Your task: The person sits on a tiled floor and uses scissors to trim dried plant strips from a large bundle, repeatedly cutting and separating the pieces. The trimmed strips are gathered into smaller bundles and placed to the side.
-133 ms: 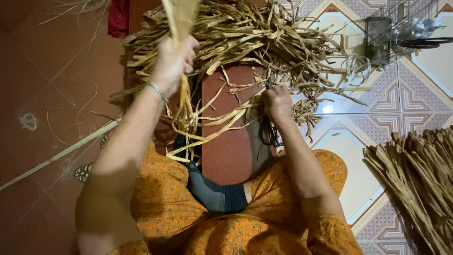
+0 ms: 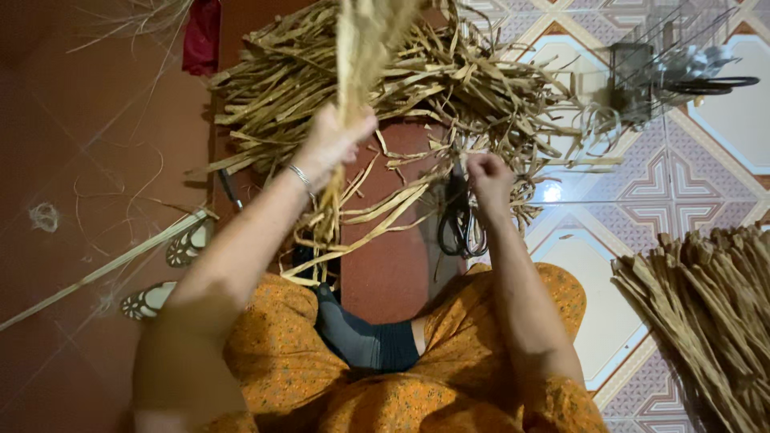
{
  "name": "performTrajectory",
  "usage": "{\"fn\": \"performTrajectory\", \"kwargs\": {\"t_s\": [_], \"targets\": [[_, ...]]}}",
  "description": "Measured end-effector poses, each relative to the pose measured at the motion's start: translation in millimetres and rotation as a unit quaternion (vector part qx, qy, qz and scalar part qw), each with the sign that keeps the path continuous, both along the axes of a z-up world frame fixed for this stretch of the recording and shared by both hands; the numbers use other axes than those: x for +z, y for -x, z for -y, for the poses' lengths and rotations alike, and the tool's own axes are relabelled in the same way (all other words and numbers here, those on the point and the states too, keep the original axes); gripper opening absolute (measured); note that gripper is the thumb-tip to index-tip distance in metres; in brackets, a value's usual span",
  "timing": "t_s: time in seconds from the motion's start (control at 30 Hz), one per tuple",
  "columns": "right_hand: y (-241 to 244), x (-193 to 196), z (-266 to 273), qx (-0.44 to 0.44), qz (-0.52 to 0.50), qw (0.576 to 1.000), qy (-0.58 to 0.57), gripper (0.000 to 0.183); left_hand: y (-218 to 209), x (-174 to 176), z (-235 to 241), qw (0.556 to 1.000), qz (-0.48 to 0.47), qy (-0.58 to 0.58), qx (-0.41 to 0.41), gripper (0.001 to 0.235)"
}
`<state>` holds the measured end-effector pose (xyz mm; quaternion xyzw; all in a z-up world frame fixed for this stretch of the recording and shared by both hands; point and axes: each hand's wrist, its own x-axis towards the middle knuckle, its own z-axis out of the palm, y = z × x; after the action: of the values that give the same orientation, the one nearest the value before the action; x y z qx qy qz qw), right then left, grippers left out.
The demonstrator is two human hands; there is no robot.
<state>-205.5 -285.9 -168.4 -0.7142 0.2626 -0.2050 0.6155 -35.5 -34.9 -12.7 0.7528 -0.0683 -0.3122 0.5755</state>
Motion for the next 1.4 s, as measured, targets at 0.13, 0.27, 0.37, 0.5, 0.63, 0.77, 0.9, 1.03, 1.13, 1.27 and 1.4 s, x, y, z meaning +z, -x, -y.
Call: {"fn": "performTrajectory", "kwargs": {"t_s": [0.13,0.27,0.37,0.5,0.63,0.77,0.9,1.03,1.13,1.27,1.4], "targets": [[11.6,11.8,2.3,-0.018,0.055,0.943,-0.328,0.006,31.8,-24.2,25.9,0.993,-0.103,0.013,-0.049,0.028],[15.9,31.4,-41.1,0.029,0.124,0.916,-0.381,0.011,59.6,-53.5,36.8,0.982,-0.156,0.087,-0.066,0.028],[16.6,44.2,-60.5,0.046,0.140,0.904,-0.400,0.011,73.4,-67.8,41.5,0.978,-0.168,0.111,-0.059,0.027],[20.5,55.0,-61.5,0.055,0.182,0.890,-0.415,0.010,80.1,-72.6,38.2,0.969,-0.202,0.120,-0.069,0.030],[29.7,58.2,-62.8,0.128,0.136,0.956,-0.227,0.010,75.8,-69.8,37.5,0.971,-0.189,0.127,-0.068,0.034],[32.0,56.9,-74.5,0.232,0.071,0.958,-0.155,0.010,64.5,-62.0,36.0,0.975,-0.154,0.143,-0.076,0.031],[30.3,59.8,-75.4,0.237,0.062,0.969,-0.037,0.016,54.8,-49.3,37.7,0.975,-0.134,0.145,-0.103,0.031],[22.5,60.5,-55.7,0.163,0.079,0.974,-0.134,0.024,56.6,-40.5,33.0,0.967,-0.155,0.115,-0.167,0.032],[24.8,55.5,-50.3,0.129,0.086,0.960,-0.234,0.022,68.3,-40.8,29.3,0.958,-0.179,0.109,-0.196,0.034],[26.7,47.3,-49.3,0.101,0.100,0.951,-0.273,0.015,77.3,-48.4,27.2,0.950,-0.226,0.096,-0.191,0.033],[23.4,45.9,-33.2,0.042,0.117,0.946,-0.300,0.018,75.1,-61.1,23.9,0.947,-0.226,0.068,-0.219,0.033]]}}
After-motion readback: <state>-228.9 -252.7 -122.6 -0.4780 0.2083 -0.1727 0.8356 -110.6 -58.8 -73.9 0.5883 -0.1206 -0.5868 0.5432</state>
